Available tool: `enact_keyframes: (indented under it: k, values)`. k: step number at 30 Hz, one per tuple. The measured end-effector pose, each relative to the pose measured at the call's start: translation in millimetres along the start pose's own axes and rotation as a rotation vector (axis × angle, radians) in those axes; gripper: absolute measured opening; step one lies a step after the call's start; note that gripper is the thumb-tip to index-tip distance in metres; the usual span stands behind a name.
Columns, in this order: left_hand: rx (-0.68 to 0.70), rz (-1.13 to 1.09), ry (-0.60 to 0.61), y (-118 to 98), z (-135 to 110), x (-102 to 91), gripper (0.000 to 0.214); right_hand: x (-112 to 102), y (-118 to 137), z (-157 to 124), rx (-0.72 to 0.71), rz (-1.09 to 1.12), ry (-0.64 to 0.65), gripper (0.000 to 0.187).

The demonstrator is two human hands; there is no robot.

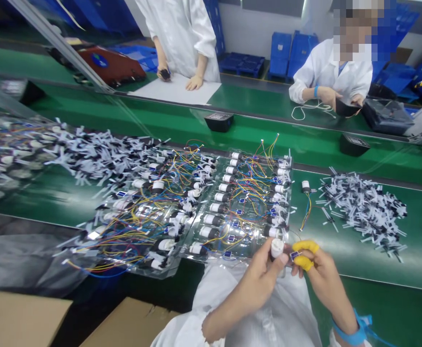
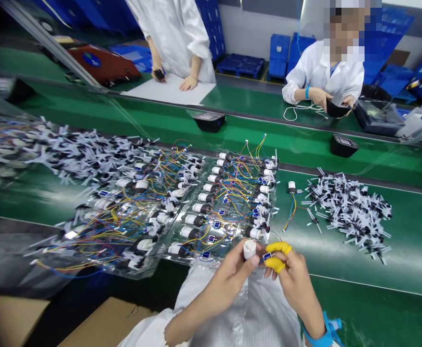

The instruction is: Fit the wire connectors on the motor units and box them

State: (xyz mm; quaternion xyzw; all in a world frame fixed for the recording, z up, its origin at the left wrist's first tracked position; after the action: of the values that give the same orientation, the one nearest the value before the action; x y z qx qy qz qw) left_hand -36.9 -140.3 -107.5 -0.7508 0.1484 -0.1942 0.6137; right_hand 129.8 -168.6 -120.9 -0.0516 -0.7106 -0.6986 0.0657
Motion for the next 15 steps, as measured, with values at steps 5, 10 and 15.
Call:
enact_keyframes:
  k: [5, 10, 15]
  values:
    - [-0.002, -0.124, 0.079, 3.8, 1.7, 10.3, 0.032, 1.1, 0.8, -0.1, -0.054, -0.133, 0.007, 0.018]
    - [-0.112, -0.151, 0.062, 8.8, 4.0, 5.1, 0.042, -3.8, -5.3, -5.3, -0.037, -0.243, 0.039, 0.025]
    - [-0.132, -0.158, 0.047, 6.9, 4.3, 1.3, 0.048, -2.6, -4.9, -5.8, -0.062, -0.264, 0.089, 0.023]
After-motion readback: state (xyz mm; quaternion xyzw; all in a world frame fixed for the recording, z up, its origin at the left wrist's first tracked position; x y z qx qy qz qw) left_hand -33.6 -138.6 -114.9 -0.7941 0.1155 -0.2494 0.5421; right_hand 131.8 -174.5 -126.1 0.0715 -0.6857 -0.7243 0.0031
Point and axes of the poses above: each hand's wrist, its own z-axis towards the middle knuckle, its own x-axis out of the palm, y = z × x, the point moved 3 cm from there along z, towards the middle knuckle, and after that the axes turned 14 degrees about z, right-handed, at the moved point
